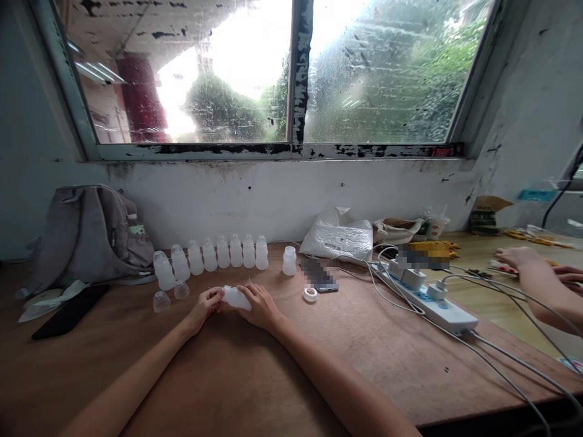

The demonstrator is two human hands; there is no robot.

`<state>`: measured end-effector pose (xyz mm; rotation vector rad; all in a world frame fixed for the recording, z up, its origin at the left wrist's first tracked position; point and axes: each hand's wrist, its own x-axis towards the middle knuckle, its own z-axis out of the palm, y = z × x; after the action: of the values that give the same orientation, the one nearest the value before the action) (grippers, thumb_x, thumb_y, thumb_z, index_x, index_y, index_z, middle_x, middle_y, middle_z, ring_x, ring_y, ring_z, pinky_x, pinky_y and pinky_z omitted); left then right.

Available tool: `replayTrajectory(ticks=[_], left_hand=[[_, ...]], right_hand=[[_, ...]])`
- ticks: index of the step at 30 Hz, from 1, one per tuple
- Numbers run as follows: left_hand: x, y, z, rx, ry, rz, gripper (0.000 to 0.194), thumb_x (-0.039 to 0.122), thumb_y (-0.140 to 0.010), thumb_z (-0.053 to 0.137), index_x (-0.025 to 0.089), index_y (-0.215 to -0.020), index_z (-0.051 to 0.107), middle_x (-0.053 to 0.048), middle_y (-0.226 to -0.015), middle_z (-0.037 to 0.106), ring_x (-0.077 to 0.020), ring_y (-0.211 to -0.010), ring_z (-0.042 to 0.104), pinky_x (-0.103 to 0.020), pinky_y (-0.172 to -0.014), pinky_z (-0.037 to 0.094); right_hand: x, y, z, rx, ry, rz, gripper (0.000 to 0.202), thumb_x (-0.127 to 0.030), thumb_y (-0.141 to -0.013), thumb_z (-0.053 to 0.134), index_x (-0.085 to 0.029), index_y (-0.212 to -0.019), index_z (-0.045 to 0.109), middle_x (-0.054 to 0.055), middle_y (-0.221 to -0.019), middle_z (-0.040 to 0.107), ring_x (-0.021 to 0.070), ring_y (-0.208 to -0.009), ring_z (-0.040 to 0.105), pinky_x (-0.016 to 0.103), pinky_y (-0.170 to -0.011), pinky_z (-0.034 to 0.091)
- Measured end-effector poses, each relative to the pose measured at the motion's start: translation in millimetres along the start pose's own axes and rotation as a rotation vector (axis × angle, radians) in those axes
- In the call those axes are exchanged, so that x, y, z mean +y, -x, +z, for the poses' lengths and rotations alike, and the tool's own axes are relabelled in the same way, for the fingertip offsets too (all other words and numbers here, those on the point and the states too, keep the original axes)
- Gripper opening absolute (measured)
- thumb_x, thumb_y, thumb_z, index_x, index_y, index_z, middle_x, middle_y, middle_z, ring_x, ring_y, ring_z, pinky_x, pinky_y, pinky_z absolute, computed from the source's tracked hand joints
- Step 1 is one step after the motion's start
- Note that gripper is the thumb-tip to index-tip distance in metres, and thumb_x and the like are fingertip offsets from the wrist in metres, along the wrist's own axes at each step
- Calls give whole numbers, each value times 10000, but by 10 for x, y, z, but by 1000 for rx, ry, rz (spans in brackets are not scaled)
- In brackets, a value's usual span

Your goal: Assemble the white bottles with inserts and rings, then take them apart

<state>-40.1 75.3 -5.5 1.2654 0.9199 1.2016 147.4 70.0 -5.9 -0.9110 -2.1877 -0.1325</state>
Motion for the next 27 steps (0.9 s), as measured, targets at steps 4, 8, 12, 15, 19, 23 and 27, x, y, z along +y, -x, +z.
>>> replayTrajectory(ticks=[4,8,12,15,19,23,27], left_hand=[[-14,17,-20,-48,-63,63,461,423,-649,627,103,-979,594,-52,-760,588,-115,-618,492,-208,-508,377],[5,56,-31,-111,-52,62,458,417,-682,602,124,-1033,578,-75,-877,601,-137,-702,507,-210,-553,379],[16,88,-6,-137,-45,73,431,402,-719,574,122,-1046,572,-54,-800,590,-111,-644,477,-200,-545,362],[28,101,17,-134,-65,87,427,405,-732,559,114,-1044,574,-42,-745,574,-104,-622,467,-206,-562,370],[32,74,37,-111,-133,79,475,466,-713,552,103,-1019,574,-32,-705,566,-98,-577,469,-209,-538,380],[12,10,20,-31,-295,149,494,509,-742,477,108,-1023,548,-48,-741,579,-123,-600,515,-214,-509,403],[43,-2,-143,165,-761,480,372,385,-809,419,165,-1098,498,-92,-994,563,-206,-881,532,-331,-754,432]], right_hand=[[-52,11,-53,-27,-126,76,438,-390,-703,582,-174,-1077,510,105,-960,565,216,-852,527,319,-753,413],[-116,-27,-138,-86,-349,284,374,-400,-626,645,-168,-913,587,40,-832,599,170,-727,541,252,-646,406],[-157,-106,-250,-157,-549,539,342,-396,-548,685,-141,-768,623,-12,-685,573,145,-646,516,219,-567,369],[-165,-149,-321,-223,-690,685,286,-353,-552,673,-125,-721,635,-12,-652,565,135,-616,500,215,-535,349],[-155,-158,-327,-231,-866,751,240,-314,-570,654,-116,-706,643,-2,-644,568,126,-608,492,217,-533,335],[-135,-134,-235,-208,-1071,798,295,-325,-590,653,-122,-804,638,25,-728,605,141,-656,527,226,-564,360],[-68,-112,-145,-151,-1288,840,350,-385,-651,620,-133,-891,590,46,-754,601,137,-623,540,216,-495,373]])
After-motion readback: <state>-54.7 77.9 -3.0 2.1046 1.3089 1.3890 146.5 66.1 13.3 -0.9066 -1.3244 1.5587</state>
